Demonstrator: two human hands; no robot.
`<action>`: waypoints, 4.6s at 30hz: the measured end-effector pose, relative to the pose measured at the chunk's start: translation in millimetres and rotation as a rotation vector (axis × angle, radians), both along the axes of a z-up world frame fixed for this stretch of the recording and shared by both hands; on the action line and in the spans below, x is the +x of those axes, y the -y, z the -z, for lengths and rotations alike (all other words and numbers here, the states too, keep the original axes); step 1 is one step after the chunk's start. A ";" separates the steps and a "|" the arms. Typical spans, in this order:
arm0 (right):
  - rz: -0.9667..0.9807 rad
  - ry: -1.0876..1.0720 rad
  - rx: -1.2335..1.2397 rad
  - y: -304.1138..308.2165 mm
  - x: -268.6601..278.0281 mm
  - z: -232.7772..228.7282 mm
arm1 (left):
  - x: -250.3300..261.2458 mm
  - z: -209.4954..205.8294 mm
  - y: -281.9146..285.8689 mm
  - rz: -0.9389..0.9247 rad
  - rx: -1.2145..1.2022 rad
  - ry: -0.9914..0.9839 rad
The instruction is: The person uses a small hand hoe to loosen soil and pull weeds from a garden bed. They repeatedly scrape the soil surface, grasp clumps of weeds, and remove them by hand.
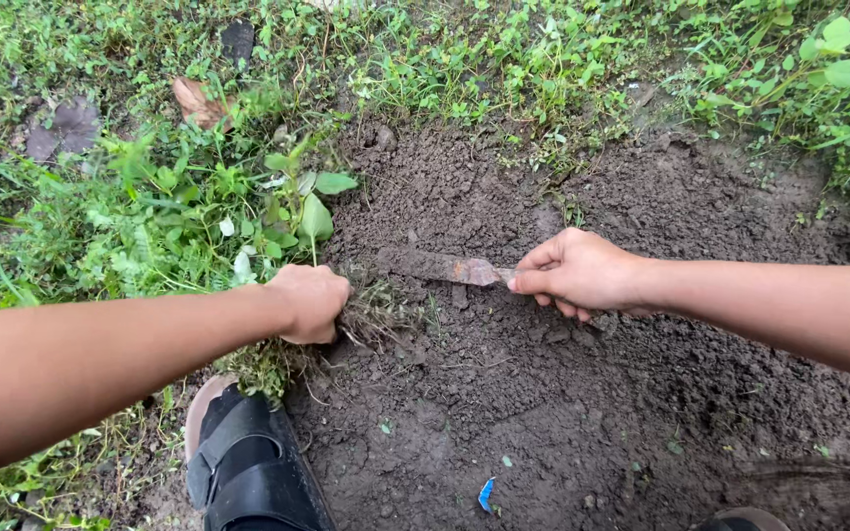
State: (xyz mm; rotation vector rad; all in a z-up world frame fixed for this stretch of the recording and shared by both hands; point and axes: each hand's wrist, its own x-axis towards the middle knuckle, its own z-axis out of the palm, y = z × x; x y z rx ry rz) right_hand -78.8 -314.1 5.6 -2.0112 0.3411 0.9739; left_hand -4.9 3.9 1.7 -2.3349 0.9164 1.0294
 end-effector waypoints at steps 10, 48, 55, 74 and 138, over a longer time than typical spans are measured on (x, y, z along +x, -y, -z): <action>0.149 -0.032 0.070 10.2 -3.7 -4.8 | 73.2 -11.4 6.9 -0.106 -0.086 0.187; 0.307 0.199 0.045 -85.9 77.7 13.8 | 202.4 50.6 27.0 -0.798 -0.458 0.302; 0.090 0.397 -0.050 -72.6 70.0 -10.5 | 213.9 -13.2 -16.0 -1.167 -0.925 -0.027; 0.271 0.197 -0.008 -16.0 28.4 11.1 | 166.5 -5.8 41.5 -0.584 -0.173 0.203; 0.764 0.413 -0.486 158.6 -137.6 -99.9 | -10.8 -19.4 420.4 -1.659 -1.193 -0.235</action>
